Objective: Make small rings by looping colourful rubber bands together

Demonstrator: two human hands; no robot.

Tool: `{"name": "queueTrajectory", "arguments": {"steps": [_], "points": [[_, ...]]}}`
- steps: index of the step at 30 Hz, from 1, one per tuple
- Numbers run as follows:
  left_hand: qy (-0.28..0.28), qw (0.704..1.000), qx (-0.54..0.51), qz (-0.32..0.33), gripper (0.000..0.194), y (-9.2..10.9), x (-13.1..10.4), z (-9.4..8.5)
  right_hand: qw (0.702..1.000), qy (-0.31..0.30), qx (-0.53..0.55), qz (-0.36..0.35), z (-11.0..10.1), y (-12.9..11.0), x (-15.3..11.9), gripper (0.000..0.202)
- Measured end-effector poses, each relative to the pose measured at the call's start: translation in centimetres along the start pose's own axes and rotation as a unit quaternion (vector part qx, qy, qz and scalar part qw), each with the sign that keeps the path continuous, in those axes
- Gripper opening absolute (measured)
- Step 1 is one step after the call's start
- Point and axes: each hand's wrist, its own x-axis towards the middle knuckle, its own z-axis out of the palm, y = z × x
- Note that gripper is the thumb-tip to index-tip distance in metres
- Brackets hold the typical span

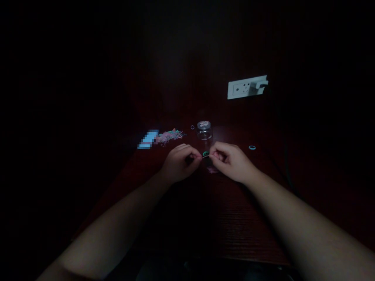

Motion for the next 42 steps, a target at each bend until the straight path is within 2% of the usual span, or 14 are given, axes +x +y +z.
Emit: {"name": "queueTrajectory", "arguments": {"steps": [19, 23, 28, 34, 42], "points": [[0.002, 1.000, -0.009, -0.004, 0.006, 0.1, 0.2, 0.1, 1.000, -0.015, -0.019, -0.002, 0.1, 0.3, 0.0, 0.013], [-0.001, 1.000, 0.003, -0.005, 0.006, 0.0, 0.1, 0.1, 0.999, -0.014, -0.039, 0.000, 0.1, 0.4, -0.1, 0.007], [-0.005, 1.000, 0.015, -0.006, 0.005, -0.1, 0.2, 0.2, 0.998, -0.008, -0.051, -0.020, 0.1, 0.1, 0.0, 0.015], [-0.002, 1.000, 0.000, -0.004, 0.006, 0.1, 0.3, 0.2, 0.998, -0.012, -0.042, -0.042, 0.3, -0.4, 0.1, 0.005], [-0.018, 1.000, -0.003, -0.020, 0.005, 0.7, 0.4, 0.3, 0.997, -0.035, -0.040, -0.048, 0.4, -0.6, 0.3, 0.005]]}}
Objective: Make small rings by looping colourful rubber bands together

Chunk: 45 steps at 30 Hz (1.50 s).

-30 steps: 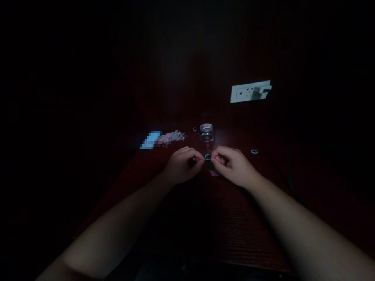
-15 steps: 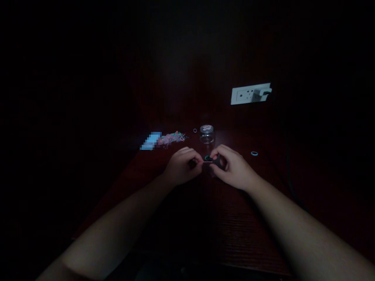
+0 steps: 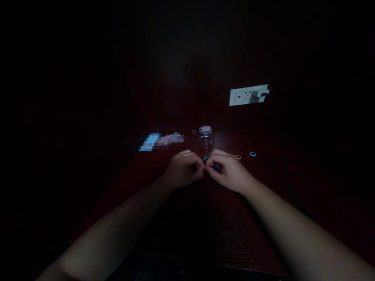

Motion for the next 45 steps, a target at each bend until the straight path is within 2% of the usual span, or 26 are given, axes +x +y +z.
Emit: {"name": "queueTrajectory", "arguments": {"steps": [7, 15, 29, 34, 39, 45], "points": [[0.000, 1.000, 0.006, -0.006, 0.006, 0.1, 0.0, 0.1, 1.000, 0.007, -0.001, 0.002, 0.1, -0.1, 0.1, 0.005], [-0.023, 0.999, 0.013, -0.025, 0.007, 0.7, 0.1, -0.1, 1.000, -0.021, 0.003, 0.002, 0.0, -0.7, 0.2, 0.010], [-0.030, 0.999, 0.015, -0.014, 0.009, 0.3, 0.1, 0.0, 0.999, -0.025, 0.004, 0.020, 0.3, -0.9, 0.2, 0.011], [-0.040, 0.999, 0.016, -0.012, 0.010, -0.1, 0.0, -0.1, 0.998, -0.036, -0.025, 0.046, 0.3, -0.7, 0.0, 0.009], [-0.041, 0.999, 0.012, -0.005, 0.009, -0.4, -0.1, -0.1, 0.992, -0.078, -0.007, 0.098, 0.4, -0.1, -0.3, 0.004], [-0.060, 0.998, 0.007, -0.002, 0.007, -0.6, -0.2, -0.1, 0.991, -0.074, 0.009, 0.107, -0.1, 0.2, -0.2, 0.004]]}}
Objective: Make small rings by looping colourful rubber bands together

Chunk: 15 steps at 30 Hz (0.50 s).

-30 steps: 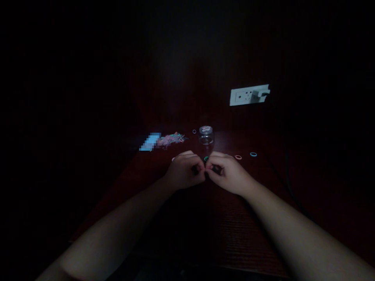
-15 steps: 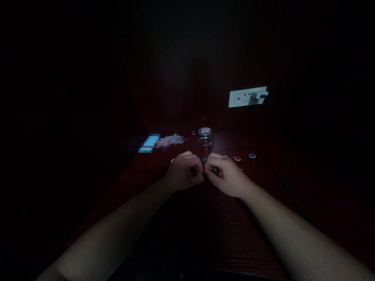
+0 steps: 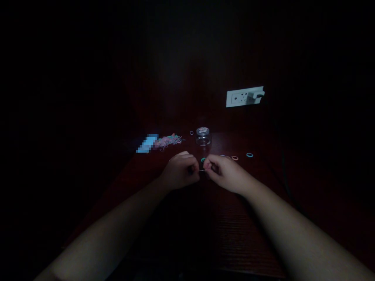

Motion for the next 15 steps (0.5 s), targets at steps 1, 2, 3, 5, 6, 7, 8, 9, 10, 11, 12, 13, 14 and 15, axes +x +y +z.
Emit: {"name": "queueTrajectory", "arguments": {"steps": [1, 2, 3, 5, 6, 7, 8, 9, 10, 11, 12, 13, 14, 15], "points": [[-0.004, 1.000, 0.000, 0.000, 0.007, 0.0, 0.0, 0.0, 1.000, -0.001, -0.003, 0.004, -0.1, 0.0, 0.0, 0.005], [-0.007, 1.000, -0.001, 0.001, 0.007, 0.0, 0.0, 0.0, 1.000, -0.005, -0.005, 0.007, -0.2, 0.0, 0.0, 0.006], [-0.012, 1.000, -0.001, 0.002, 0.007, 0.0, -0.1, 0.0, 1.000, -0.011, -0.007, 0.011, -0.3, 0.0, 0.0, 0.006], [-0.021, 1.000, -0.005, 0.005, 0.007, 0.0, -0.1, 0.1, 1.000, -0.024, -0.003, 0.019, -0.4, 0.0, 0.0, 0.007], [-0.027, 1.000, -0.008, 0.006, 0.006, 0.0, -0.1, 0.1, 0.999, -0.028, 0.000, 0.023, -0.4, 0.0, 0.0, 0.007], [-0.035, 0.999, -0.012, 0.005, 0.006, -0.1, -0.1, 0.2, 0.999, -0.029, 0.003, 0.025, -0.5, 0.1, 0.0, 0.007], [-0.042, 0.999, -0.016, 0.003, 0.005, -0.1, -0.2, 0.2, 0.999, -0.029, 0.004, 0.027, -0.5, 0.2, 0.0, 0.008], [-0.047, 0.999, -0.020, 0.003, 0.004, -0.2, -0.2, 0.3, 0.999, -0.028, 0.002, 0.026, -0.5, 0.3, 0.0, 0.008], [-0.051, 0.998, -0.023, 0.003, 0.003, -0.2, -0.2, 0.3, 0.999, -0.026, -0.004, 0.026, -0.6, 0.4, 0.0, 0.008], [-0.052, 0.998, -0.023, 0.003, 0.003, -0.3, -0.3, 0.4, 0.999, -0.026, -0.013, 0.025, -0.6, 0.6, 0.0, 0.008], [-0.050, 0.998, -0.022, 0.003, 0.002, -0.4, -0.4, 0.4, 0.999, -0.025, -0.021, 0.024, -0.6, 0.8, 0.0, 0.007], [-0.047, 0.999, -0.020, 0.004, 0.003, -0.4, -0.4, 0.4, 0.999, -0.025, -0.029, 0.023, -0.7, 1.0, 0.0, 0.006], [-0.044, 0.999, -0.019, 0.004, 0.004, -0.5, -0.5, 0.4, 0.999, -0.025, -0.034, 0.021, -0.7, 1.2, 0.0, 0.005], [-0.041, 0.999, -0.018, 0.004, 0.005, -0.6, -0.5, 0.4, 0.999, -0.024, -0.039, 0.020, -0.7, 1.4, 0.0, 0.005]]}}
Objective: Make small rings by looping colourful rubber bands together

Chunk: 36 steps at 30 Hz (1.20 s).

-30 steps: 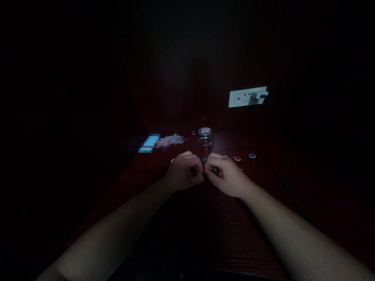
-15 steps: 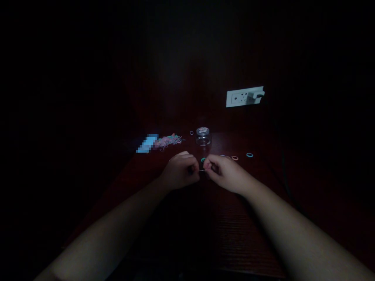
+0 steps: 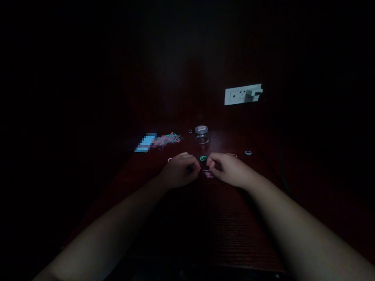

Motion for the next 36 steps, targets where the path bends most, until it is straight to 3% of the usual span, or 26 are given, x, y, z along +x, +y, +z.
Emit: {"name": "queueTrajectory", "arguments": {"steps": [8, 25, 28, 36], "points": [[-0.016, 1.000, -0.005, -0.006, 0.006, -0.2, 0.1, 0.2, 1.000, -0.001, -0.016, 0.003, 0.2, 1.1, 0.1, 0.006], [-0.015, 1.000, -0.005, -0.025, 0.008, -0.1, 0.1, 0.3, 1.000, -0.012, -0.019, -0.010, 0.0, 0.2, 0.1, 0.002], [-0.021, 0.999, -0.015, -0.042, 0.015, -0.1, 0.1, 0.4, 1.000, -0.001, -0.004, -0.016, 0.0, -0.2, 0.1, 0.008], [-0.035, 0.999, 0.011, -0.028, 0.010, 0.0, 0.2, 0.4, 1.000, 0.000, 0.007, -0.005, 0.2, -0.2, 0.0, 0.013]]}}
